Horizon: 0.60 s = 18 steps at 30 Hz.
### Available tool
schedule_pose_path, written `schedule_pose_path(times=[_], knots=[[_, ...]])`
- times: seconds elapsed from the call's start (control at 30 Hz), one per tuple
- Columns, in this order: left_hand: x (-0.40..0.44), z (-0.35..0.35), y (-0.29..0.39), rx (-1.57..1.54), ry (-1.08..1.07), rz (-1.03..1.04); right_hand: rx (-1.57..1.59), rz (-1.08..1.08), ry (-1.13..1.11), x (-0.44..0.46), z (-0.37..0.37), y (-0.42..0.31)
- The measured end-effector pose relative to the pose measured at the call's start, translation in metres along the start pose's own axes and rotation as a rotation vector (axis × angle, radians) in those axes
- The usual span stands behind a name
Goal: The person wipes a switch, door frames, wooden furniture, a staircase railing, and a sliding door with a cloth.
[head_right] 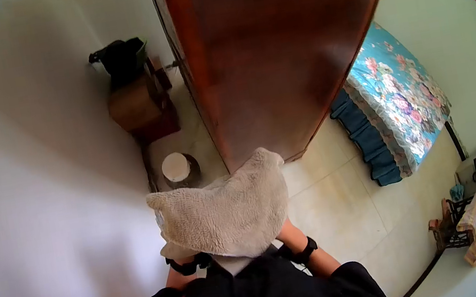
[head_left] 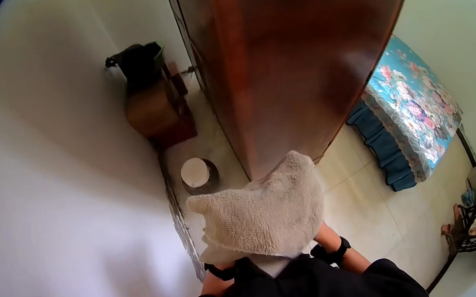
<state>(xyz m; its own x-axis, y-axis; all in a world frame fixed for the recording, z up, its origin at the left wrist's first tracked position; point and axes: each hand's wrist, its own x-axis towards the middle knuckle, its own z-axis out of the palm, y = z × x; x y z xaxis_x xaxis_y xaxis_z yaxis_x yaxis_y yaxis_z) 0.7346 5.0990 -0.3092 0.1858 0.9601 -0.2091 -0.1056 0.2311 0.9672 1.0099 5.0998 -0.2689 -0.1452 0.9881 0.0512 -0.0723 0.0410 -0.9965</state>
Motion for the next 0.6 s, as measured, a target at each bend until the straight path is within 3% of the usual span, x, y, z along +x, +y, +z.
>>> schedule_pose_path(times=[0.1,0.37,0.47,0.6], knots=[[0.015,-0.005,0.001,-0.015,0.038,-0.005,-0.382,0.023,-0.168,0.019,-0.037,0.038],[0.094,-0.033,0.05,0.096,-0.061,0.165,-0.472,-0.07,0.093,0.105,-0.003,-0.052],[0.131,-0.04,0.084,0.175,-0.125,0.308,-0.523,-0.158,0.201,0.146,0.014,-0.08],[0.189,-0.044,0.14,0.323,-0.197,0.645,-0.594,-0.299,0.313,0.208,0.03,-0.112]])
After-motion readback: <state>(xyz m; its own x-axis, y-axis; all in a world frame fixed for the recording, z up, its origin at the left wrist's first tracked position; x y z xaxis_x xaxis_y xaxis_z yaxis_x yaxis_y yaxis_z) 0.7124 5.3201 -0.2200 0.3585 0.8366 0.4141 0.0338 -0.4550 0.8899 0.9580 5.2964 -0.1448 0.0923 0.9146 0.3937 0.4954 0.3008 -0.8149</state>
